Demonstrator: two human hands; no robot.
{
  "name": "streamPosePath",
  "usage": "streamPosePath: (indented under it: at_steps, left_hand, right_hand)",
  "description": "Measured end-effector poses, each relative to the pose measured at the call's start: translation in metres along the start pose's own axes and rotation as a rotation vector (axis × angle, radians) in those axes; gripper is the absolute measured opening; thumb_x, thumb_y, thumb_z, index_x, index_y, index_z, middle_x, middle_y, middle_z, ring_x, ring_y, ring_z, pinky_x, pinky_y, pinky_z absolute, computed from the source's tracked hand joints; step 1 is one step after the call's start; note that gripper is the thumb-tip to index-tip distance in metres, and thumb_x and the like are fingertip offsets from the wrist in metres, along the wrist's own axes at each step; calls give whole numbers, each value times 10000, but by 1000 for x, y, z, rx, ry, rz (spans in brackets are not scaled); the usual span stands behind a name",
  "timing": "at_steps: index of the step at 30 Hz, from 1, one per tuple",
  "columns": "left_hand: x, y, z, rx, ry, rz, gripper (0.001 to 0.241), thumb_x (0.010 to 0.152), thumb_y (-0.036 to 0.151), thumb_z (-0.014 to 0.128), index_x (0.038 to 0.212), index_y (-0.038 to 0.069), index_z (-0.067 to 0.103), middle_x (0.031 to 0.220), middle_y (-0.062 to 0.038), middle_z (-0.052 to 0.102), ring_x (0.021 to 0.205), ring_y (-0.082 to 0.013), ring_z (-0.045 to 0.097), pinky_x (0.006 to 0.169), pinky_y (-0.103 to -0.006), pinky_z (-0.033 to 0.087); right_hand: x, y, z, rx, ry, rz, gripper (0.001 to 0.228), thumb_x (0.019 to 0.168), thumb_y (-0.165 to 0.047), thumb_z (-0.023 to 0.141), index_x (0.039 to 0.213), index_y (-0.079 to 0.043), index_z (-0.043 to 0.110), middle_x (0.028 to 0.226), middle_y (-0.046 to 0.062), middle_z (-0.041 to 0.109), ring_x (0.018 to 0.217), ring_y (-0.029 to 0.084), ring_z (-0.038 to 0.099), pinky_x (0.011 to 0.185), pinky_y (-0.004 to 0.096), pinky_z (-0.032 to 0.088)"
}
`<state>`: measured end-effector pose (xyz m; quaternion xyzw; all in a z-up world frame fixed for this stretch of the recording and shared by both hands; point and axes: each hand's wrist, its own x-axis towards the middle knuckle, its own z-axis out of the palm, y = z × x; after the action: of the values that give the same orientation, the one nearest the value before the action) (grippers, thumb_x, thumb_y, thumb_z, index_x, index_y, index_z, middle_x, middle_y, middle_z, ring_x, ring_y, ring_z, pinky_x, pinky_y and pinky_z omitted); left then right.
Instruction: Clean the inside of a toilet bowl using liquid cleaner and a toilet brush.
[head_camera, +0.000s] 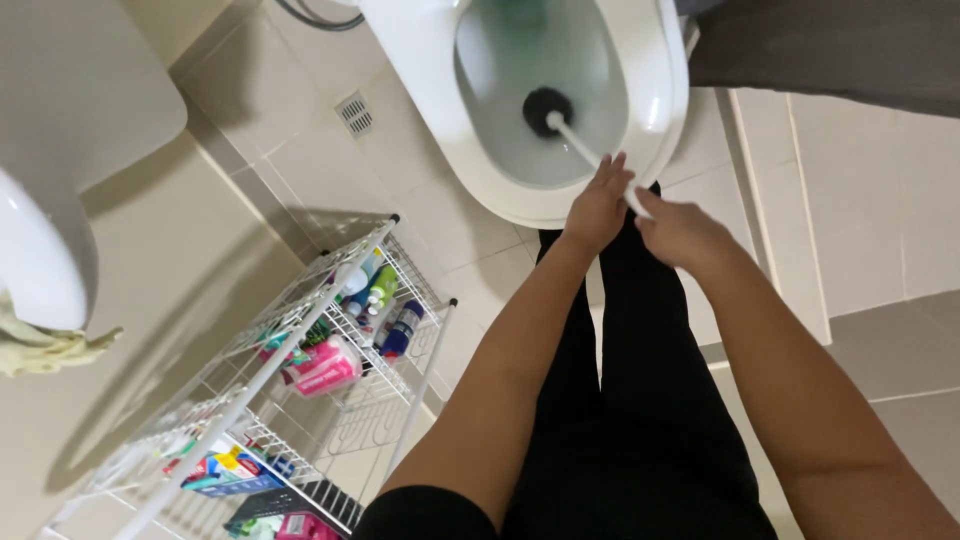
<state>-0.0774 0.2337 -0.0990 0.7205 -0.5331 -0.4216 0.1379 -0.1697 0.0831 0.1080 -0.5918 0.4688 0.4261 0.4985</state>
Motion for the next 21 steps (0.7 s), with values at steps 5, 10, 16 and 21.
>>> streamPosePath:
  at_steps: [5,10,16,21]
  left_hand:
    - [34,-46,-24,108,44,-45,463,986,80,635,1423,175,515,1669,-30,321,1556,-231,309,1282,-286,358]
    - [-16,-39,-28,96,52,25,452,959,116,682,1394,107,561,1619,-95,399,1511,-301,372,1255,-333,408]
    - [-48,3,-36,-79,48,-46,412,992,199,633,1397,149,579,1585,-53,469,1506,-263,403,1205,-317,447]
    - [19,-47,-36,59,144,-23,375,968,192,663,1340,173,619,1515,-50,550,1475,-269,437,1194,-361,455]
  right_hand:
    - [58,-38,14,-57,72,-34,598,1051,-416,365,1635,-292,327,1441,346,537,1321,497,530,1048,612,463]
    - [-5,-59,25,-11,16,-73,663,1021,-403,389,1650,-224,280,1496,368,462,1333,508,519,1076,610,435]
    - [-39,-64,3,-179,-141,-4,617,1033,-322,405,1639,-237,324,1107,387,715,1027,508,724,938,567,539]
    - [37,-57,2,-99,17,-108,613,1013,-335,451,1608,-189,413,819,294,747,693,367,754,805,497,566]
